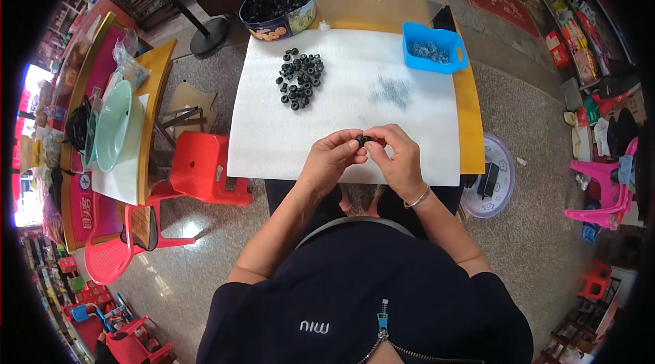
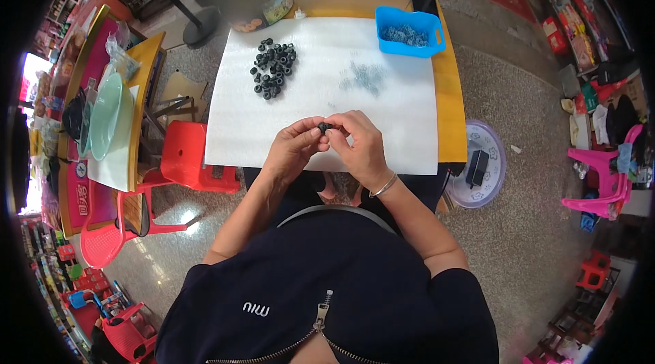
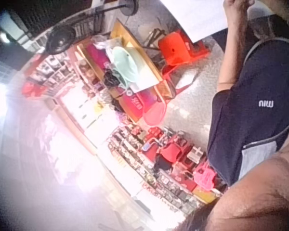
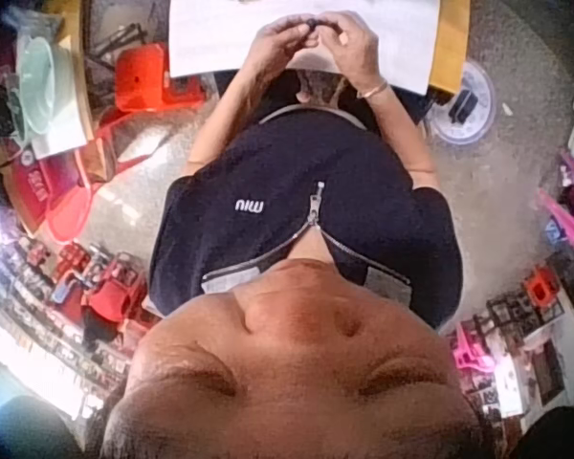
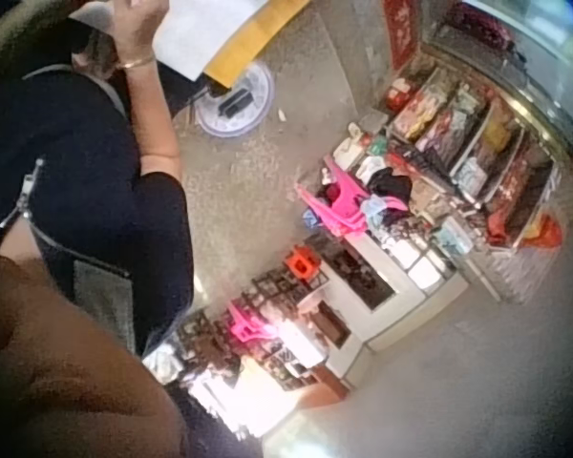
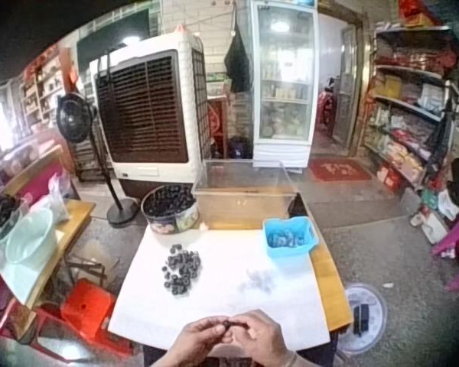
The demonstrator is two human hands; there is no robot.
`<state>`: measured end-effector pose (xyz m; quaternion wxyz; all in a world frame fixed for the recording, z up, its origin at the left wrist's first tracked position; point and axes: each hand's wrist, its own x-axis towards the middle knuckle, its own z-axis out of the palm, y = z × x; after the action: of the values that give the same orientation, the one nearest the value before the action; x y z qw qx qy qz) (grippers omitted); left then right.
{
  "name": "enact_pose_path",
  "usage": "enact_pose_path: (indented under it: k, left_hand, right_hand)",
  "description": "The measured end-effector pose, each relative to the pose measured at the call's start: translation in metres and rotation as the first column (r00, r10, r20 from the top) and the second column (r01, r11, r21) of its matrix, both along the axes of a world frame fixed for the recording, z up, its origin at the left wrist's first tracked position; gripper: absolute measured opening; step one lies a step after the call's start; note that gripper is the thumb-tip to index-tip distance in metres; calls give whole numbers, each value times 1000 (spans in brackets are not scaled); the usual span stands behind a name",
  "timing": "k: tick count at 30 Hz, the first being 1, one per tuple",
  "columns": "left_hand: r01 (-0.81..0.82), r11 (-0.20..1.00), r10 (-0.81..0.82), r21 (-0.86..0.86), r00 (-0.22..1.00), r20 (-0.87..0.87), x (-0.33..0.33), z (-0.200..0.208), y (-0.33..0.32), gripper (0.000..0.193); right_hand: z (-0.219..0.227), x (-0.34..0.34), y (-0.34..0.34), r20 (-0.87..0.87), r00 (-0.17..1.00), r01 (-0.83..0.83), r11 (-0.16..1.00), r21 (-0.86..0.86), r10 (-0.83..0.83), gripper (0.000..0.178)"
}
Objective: The recorder is assembling small black plastic grommets with tiny metal inserts by hand.
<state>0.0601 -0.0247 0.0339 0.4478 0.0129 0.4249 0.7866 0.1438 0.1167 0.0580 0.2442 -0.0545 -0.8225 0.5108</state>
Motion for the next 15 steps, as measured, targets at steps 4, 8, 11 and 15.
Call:
enact_pose_path:
  k: [4,8,11,15]
  left_hand:
    - [-17,999,14,46,998,60,1,4,0,22]
    - [-10,999,6,50,997,70,0,7,-1,22]
    - [-5,998,1,63,998,69,0,10,-1,22]
    - [-15,999,13,44,999,47,1,13,-1,21]
  right_hand:
    - [-14,0,2,24,999,-16,934,-358,26,18]
    - [-3,3,0,52,995,-34,801,-597,81,16]
    - [-1,2,-1,52,995,-42,804,-593,90,15]
    - [-6,2,2,45,996,-46,897,-440,73,14]
